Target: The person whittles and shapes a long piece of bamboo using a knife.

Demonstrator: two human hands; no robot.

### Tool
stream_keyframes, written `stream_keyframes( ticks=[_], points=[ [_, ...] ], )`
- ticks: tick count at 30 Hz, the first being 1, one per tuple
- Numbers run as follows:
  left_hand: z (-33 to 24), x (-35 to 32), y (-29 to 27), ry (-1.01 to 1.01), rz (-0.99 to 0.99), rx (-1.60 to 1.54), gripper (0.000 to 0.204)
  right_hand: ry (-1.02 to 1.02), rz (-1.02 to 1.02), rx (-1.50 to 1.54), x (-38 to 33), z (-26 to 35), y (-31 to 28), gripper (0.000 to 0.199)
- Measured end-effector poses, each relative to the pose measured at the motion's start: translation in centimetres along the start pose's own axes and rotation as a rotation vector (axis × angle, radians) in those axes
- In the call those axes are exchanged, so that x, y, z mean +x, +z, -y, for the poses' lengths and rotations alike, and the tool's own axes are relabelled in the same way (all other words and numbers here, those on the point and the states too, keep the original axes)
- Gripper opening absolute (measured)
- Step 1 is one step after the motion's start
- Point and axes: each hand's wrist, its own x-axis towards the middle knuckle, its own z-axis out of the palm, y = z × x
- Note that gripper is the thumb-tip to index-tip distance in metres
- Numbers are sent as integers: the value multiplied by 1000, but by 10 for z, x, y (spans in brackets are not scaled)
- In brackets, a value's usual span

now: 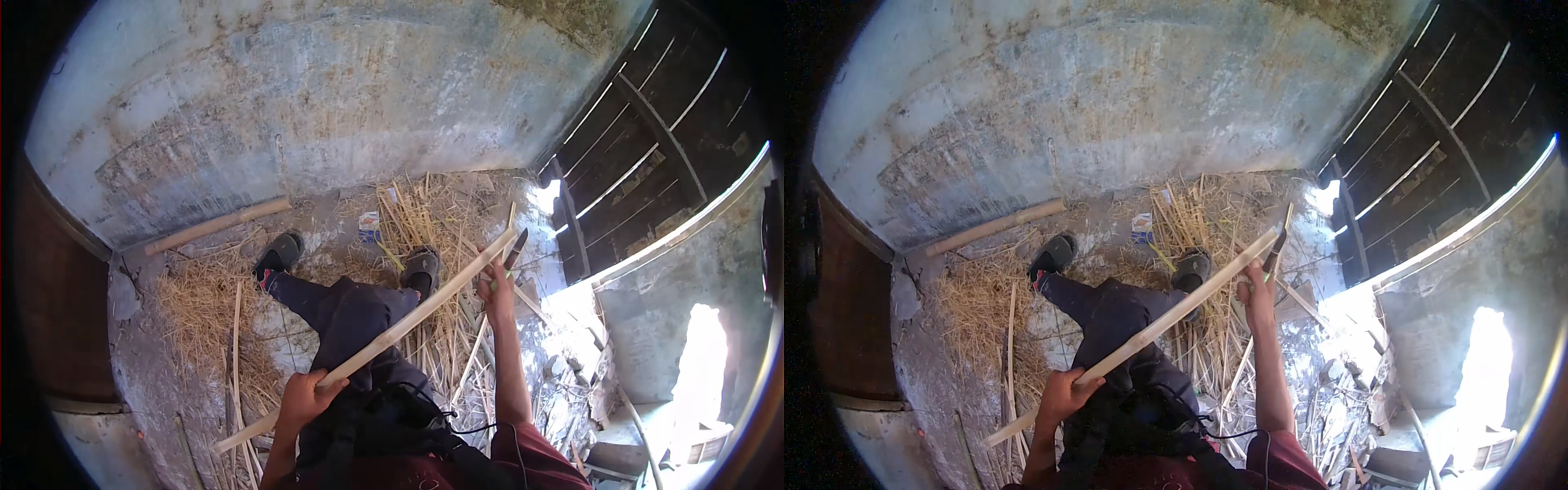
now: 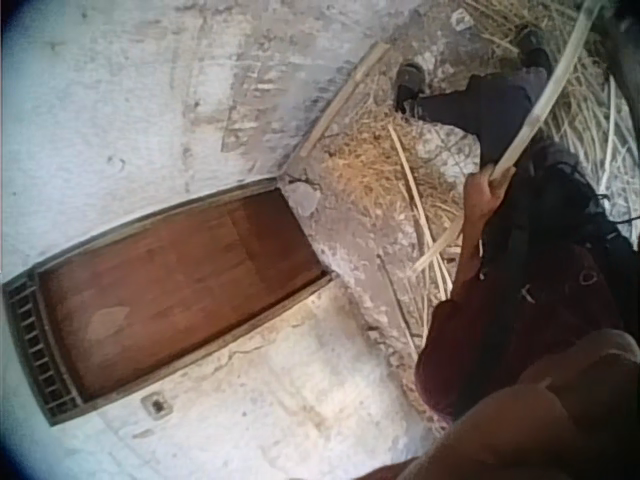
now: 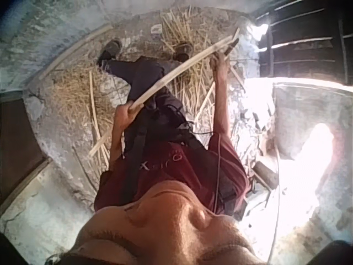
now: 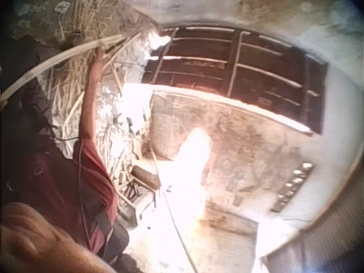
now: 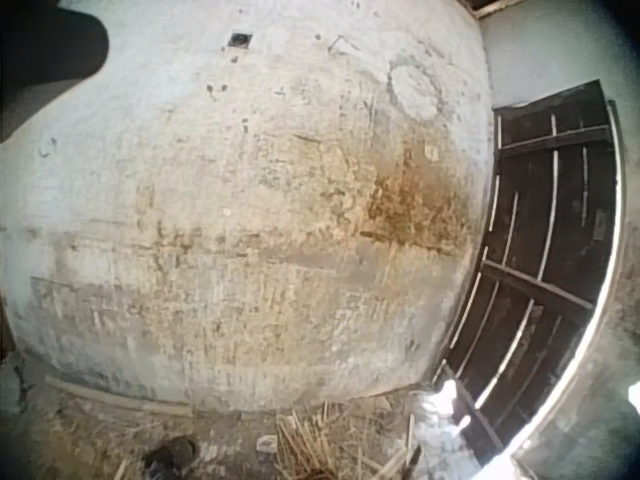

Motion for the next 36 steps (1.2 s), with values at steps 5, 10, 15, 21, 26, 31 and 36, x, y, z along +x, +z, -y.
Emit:
stream_keyframes(
  ticks=[5, 10, 15, 21, 26, 31, 36],
  points=[
    [3, -7, -1, -17, -49, 45, 47, 19, -42, -95, 6, 6, 37, 18],
    [-3, -11, -20, -33, -58, 126, 45, 35, -50, -51, 0, 7, 42, 18],
    [-28, 4, -47, 79, -210, 167, 48, -69, -37, -96, -10, 16, 41, 18],
    [-74, 35, -29, 223, -153, -15, 50, -92, 57, -170, -17, 23, 43, 18],
    [-79, 50, -12, 256, -121, 90, 44, -222, 108, -272, -22, 30, 46, 21],
    [-68, 48, -9, 131, -40, 62, 37, -265, 131, -319, -25, 38, 47, 21],
    [-59, 45, -4, 196, -125, 28, 33, -363, 176, -523, -20, 41, 45, 21]
  ],
)
